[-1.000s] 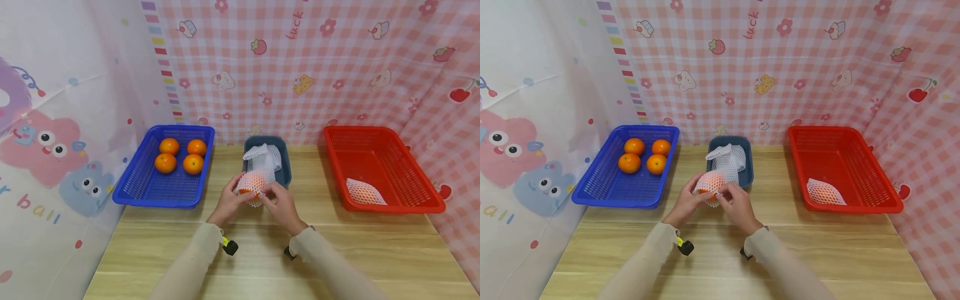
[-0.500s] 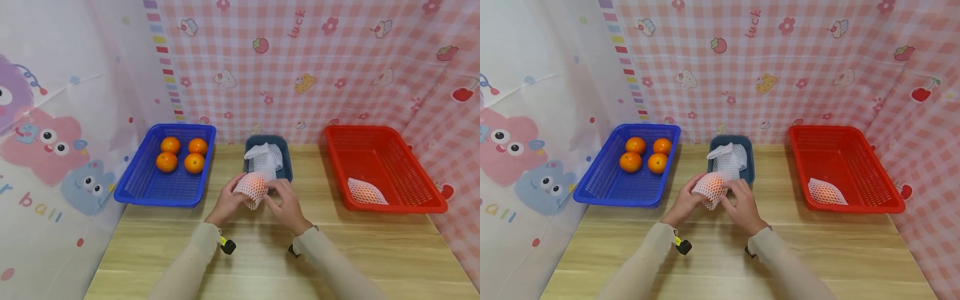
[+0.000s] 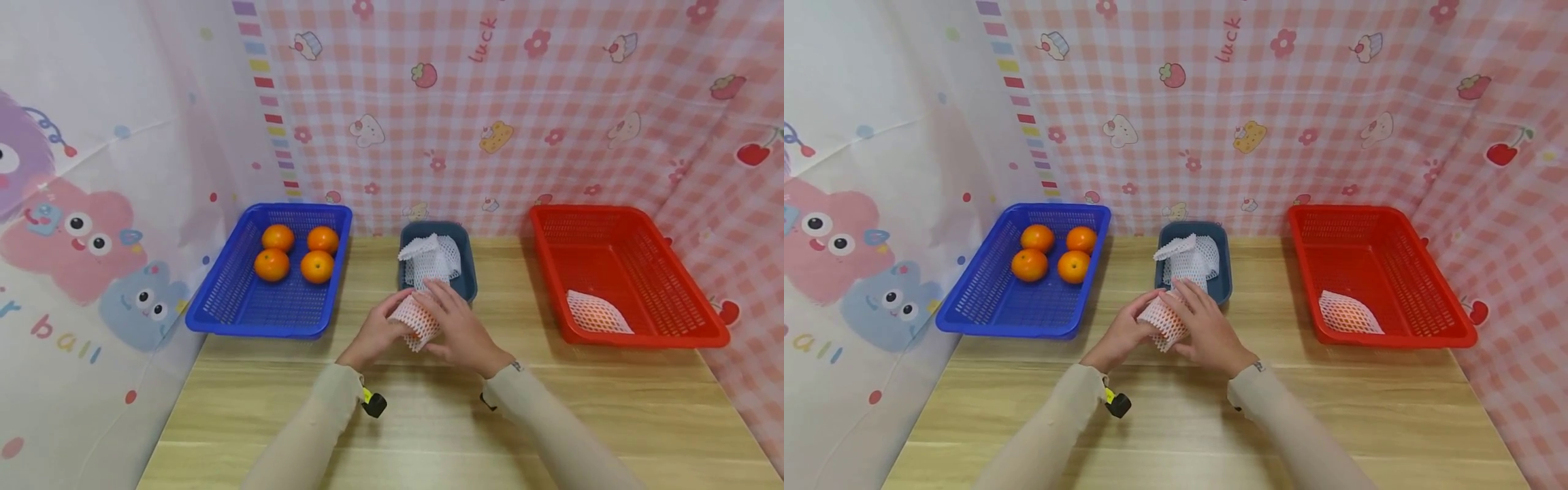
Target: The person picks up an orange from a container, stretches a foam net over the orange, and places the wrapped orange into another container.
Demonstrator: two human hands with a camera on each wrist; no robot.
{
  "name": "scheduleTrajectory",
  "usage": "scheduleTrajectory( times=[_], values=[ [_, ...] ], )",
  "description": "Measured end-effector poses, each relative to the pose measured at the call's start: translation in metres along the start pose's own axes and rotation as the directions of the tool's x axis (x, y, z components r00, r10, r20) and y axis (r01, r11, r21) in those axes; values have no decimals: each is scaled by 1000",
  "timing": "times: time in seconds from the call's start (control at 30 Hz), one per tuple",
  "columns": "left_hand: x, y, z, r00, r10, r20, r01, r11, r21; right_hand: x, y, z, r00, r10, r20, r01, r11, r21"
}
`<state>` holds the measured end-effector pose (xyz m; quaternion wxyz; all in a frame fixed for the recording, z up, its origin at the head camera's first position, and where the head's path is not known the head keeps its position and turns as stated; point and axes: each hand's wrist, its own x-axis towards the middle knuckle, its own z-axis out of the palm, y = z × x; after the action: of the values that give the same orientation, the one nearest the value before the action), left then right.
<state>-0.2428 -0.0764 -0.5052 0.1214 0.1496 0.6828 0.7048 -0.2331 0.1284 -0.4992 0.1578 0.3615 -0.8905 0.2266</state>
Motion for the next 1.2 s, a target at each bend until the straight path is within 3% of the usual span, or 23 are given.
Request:
scheduleTrajectory(
  times=[0.27,0.6,0.77,0.93,1.0,1.07,1.13,1.2],
  values=[
    [-12,36,7,998,-14,56,13,1000,5,-1,-1,3,999,-33,-18,33,999,9],
    [0,6,0,997,-39,66,37,999,31,-3,-1,7,996,-21,-82,23,1000,18],
    [-4,11,-10,999,-44,18,41,987,155,-6,0,9,997,19,-71,-16,999,40],
    [-2,24,-29,996,55,-67,-37,969,242,-9,2,9,997,45,-70,-41,997,59],
    [0,30,-39,985,128,-114,-88,947,309,-10,3,9,996,52,-73,-48,997,60],
    [1,36,-50,965,199,-169,-116,907,404,-10,4,8,995,60,-76,-55,996,67],
    [1,41,-62,938,275,-210,-123,833,540,-11,4,7,994,78,-71,-73,994,78],
    [-1,44,-73,918,315,-240,-91,756,648,-12,4,6,992,106,-65,-99,991,94]
  ],
)
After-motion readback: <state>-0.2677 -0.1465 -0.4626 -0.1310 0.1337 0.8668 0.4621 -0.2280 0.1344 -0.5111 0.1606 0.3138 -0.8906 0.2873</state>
